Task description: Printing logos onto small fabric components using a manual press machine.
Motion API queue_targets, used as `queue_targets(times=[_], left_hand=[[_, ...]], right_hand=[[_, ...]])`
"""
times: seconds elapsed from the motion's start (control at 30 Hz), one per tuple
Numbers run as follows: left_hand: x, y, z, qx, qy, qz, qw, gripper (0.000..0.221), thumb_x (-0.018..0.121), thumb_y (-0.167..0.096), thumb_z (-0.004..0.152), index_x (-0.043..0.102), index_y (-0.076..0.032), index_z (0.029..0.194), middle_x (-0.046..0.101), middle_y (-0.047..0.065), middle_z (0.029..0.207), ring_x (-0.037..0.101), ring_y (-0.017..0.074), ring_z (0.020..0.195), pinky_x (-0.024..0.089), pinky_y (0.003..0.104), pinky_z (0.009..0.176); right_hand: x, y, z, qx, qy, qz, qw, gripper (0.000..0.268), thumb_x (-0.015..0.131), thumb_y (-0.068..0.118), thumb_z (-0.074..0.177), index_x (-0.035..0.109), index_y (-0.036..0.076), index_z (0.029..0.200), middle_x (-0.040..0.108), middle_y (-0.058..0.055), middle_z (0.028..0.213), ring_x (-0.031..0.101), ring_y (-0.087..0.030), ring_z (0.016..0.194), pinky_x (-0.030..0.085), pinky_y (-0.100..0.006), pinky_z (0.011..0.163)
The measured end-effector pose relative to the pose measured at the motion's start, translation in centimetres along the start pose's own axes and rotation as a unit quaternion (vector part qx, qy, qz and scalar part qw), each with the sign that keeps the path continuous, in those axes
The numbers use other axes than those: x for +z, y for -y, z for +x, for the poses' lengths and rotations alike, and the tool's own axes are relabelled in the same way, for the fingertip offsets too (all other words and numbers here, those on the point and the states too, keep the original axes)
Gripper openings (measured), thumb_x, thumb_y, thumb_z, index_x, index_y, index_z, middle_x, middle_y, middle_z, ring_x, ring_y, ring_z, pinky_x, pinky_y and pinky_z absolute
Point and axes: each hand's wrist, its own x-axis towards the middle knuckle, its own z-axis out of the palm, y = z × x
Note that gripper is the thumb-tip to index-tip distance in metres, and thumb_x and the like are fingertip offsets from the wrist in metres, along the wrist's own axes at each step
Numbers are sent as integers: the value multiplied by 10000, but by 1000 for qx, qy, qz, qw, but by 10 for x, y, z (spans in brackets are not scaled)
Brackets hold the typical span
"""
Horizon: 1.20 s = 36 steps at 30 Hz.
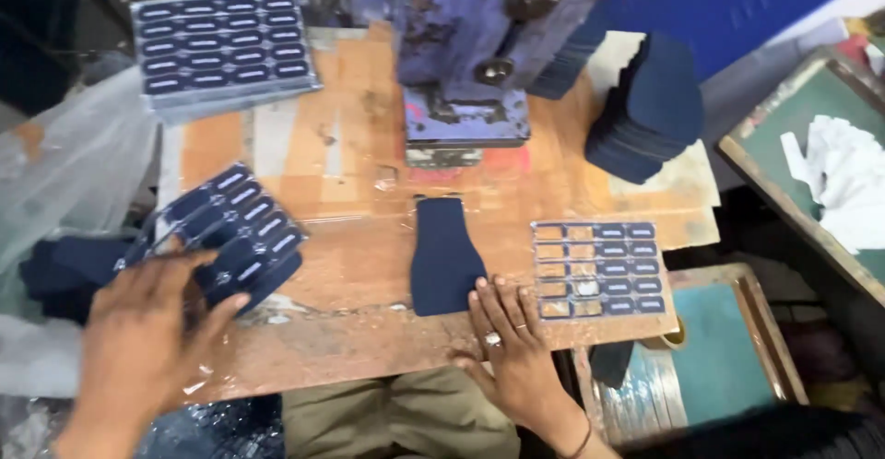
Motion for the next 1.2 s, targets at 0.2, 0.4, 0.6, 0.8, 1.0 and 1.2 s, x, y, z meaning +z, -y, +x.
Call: queue_targets(times=[0.2, 0.4, 0.6, 0.8, 1.0, 1.2], left_hand=[[89, -102, 46, 260, -111, -73, 957, 798, 575, -511, 970, 441, 31, 1540, 415, 222, 1600, 325, 402, 1495, 275, 564, 1227], [119, -131, 75, 287, -85, -41, 953, 747, 532, -570, 969, 460, -56, 1506, 419, 103, 1590, 247, 362, 1512, 254, 641, 1179], [111, -136, 76, 261, -59, -74, 961, 762, 588, -545, 937, 497, -41, 1501, 443, 137, 1540, 287, 360, 1484, 229, 632, 1201], [120, -132, 75, 247, -86, -92, 961, 781, 621, -584, 920, 518, -39, 1471, 437, 192, 1531, 280, 456, 1458, 214, 616, 1196], [114, -130, 73, 252, -69, -141, 955, 787, 629, -588, 907, 542, -3, 1427, 443, 201, 1521, 277, 442, 1468, 198, 627, 1206], [108, -132, 73, 265, -59, -154, 950, 770, 636, -566, 911, 546, 4, 1422, 453, 185, 1514, 292, 430, 1476, 202, 610, 1217]], right_hand=[[3, -54, 85, 9, 7, 8, 1000, 790, 583, 460, 1013, 408, -136, 1500, 371, -323, 1594, 350, -460, 1494, 257, -546, 1229], [10, -77, 114, -55, -15, 50, 997, 701, 636, 427, 955, 535, -73, 1437, 501, -269, 1516, 457, -429, 1419, 363, -494, 1184], [14, -57, 125, -45, -29, 20, 998, 586, 672, 410, 942, 635, -30, 1326, 585, -217, 1423, 502, -438, 1353, 400, -503, 1157], [-17, -50, 107, -24, -32, 142, 989, 535, 740, 253, 890, 613, -63, 1303, 634, -257, 1321, 604, -440, 1254, 482, -479, 1063], [20, -303, -135, 547, -38, 84, 832, 550, 906, 315, 899, 685, -111, 1167, 735, -276, 893, 678, -296, 771, 552, -420, 662], [-73, -185, -115, 335, -176, 133, 916, 179, 705, 49, 1068, 701, -114, 1144, 717, -161, 918, 730, -184, 832, 606, -315, 783]])
